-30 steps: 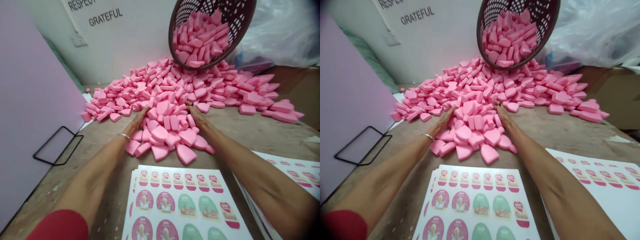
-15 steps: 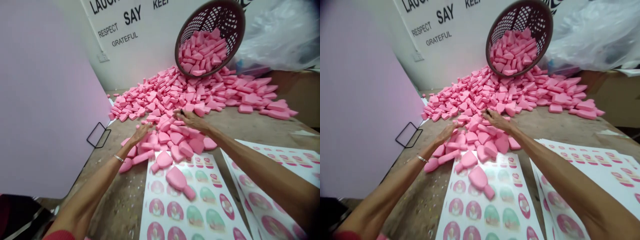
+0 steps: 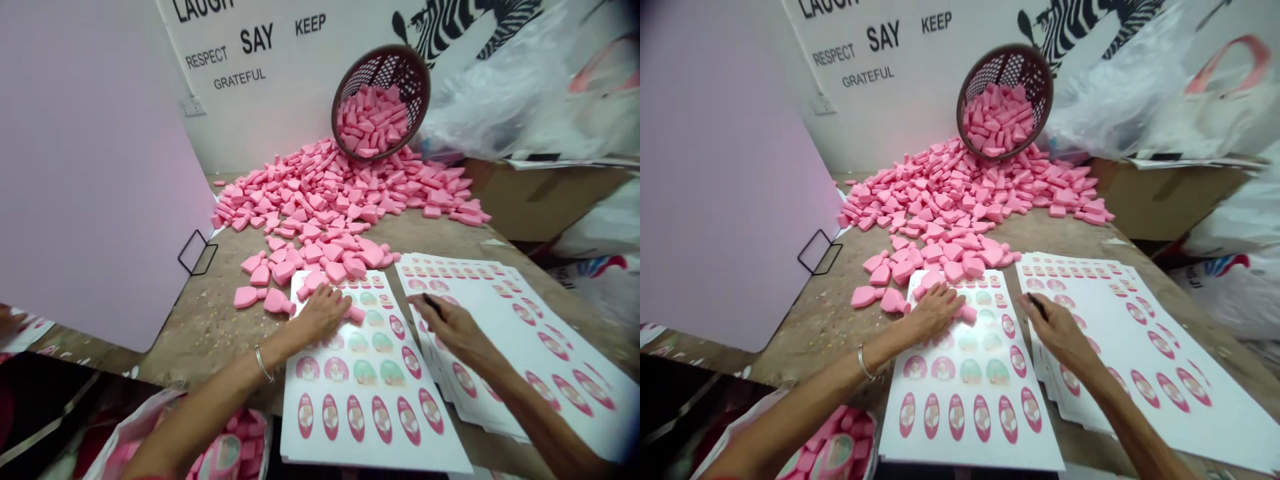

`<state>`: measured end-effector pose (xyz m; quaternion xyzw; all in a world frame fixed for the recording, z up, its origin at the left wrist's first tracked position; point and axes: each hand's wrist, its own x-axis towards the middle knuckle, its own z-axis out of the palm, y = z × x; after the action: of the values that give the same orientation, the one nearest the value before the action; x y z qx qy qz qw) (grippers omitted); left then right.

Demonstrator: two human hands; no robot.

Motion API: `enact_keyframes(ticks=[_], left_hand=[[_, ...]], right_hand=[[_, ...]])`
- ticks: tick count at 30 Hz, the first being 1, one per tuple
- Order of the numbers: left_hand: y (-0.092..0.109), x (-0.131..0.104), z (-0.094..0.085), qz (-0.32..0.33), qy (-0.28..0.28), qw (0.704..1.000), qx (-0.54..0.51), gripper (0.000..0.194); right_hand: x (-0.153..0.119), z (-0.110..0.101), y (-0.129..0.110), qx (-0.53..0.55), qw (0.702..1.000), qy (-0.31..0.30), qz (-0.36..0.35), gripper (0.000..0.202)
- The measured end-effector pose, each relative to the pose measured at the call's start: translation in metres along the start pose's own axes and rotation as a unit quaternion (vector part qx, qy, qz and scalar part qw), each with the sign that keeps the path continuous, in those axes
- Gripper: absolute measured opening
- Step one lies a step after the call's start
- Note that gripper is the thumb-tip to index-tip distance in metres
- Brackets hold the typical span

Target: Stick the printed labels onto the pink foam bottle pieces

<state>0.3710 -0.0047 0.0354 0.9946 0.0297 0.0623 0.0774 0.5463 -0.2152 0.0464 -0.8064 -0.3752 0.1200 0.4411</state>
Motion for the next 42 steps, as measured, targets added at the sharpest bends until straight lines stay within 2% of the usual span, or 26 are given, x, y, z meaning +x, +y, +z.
enact_keyframes(ticks=[3,5,6,7,9,11,12,14,18,26,29,36,42], left_hand=[[0.014,-0.010,-0.004,-0.061,0.058,0.996,-0.043,0.027],[0.032,-0.027,-0.011,-0.131,0.109,0.975,-0.145,0.029],[0.043,-0.038,-0.013,-0.177,0.133,0.946,-0.239,0.029],[0.056,-0.048,-0.014,-0.224,0.148,0.900,-0.344,0.029],[0.083,-0.066,-0.012,-0.300,0.146,0.778,-0.533,0.031],[0.109,-0.077,-0.004,-0.340,0.128,0.677,-0.640,0.035],[0.119,-0.079,0.000,-0.352,0.125,0.644,-0.668,0.036],[0.134,-0.079,0.008,-0.363,0.129,0.614,-0.689,0.038],[0.145,-0.068,0.013,-0.350,0.128,0.614,-0.696,0.040],[0.152,-0.053,0.018,-0.324,0.113,0.621,-0.705,0.045],[0.151,-0.052,0.022,-0.317,0.115,0.625,-0.704,0.040],[0.147,-0.051,0.024,-0.312,0.107,0.628,-0.705,0.037],[0.133,-0.051,0.021,-0.305,0.088,0.630,-0.709,0.043]], right_hand=[[-0.036,0.005,0.004,-0.005,0.999,-0.024,0.029,0.048],[-0.054,0.007,0.003,-0.018,0.999,-0.002,0.035,0.048],[-0.061,0.007,0.001,-0.032,0.999,0.003,0.031,0.046],[-0.068,0.008,0.000,-0.049,0.998,0.002,0.026,0.043],[-0.078,0.012,-0.001,-0.080,0.997,-0.006,0.004,0.036],[-0.085,0.017,0.000,-0.111,0.993,0.007,-0.044,0.027],[-0.088,0.019,0.001,-0.131,0.988,0.024,-0.074,0.023],[-0.091,0.024,0.003,-0.178,0.974,0.056,-0.130,0.018],[-0.095,0.029,0.010,-0.245,0.949,0.078,-0.180,0.016],[-0.099,0.035,0.012,-0.312,0.920,0.104,-0.212,0.012],[-0.100,0.036,0.013,-0.309,0.923,0.100,-0.208,0.011],[-0.106,0.039,0.010,-0.218,0.956,0.065,-0.183,0.010],[-0.096,0.038,0.008,-0.274,0.936,0.104,-0.194,0.010]])
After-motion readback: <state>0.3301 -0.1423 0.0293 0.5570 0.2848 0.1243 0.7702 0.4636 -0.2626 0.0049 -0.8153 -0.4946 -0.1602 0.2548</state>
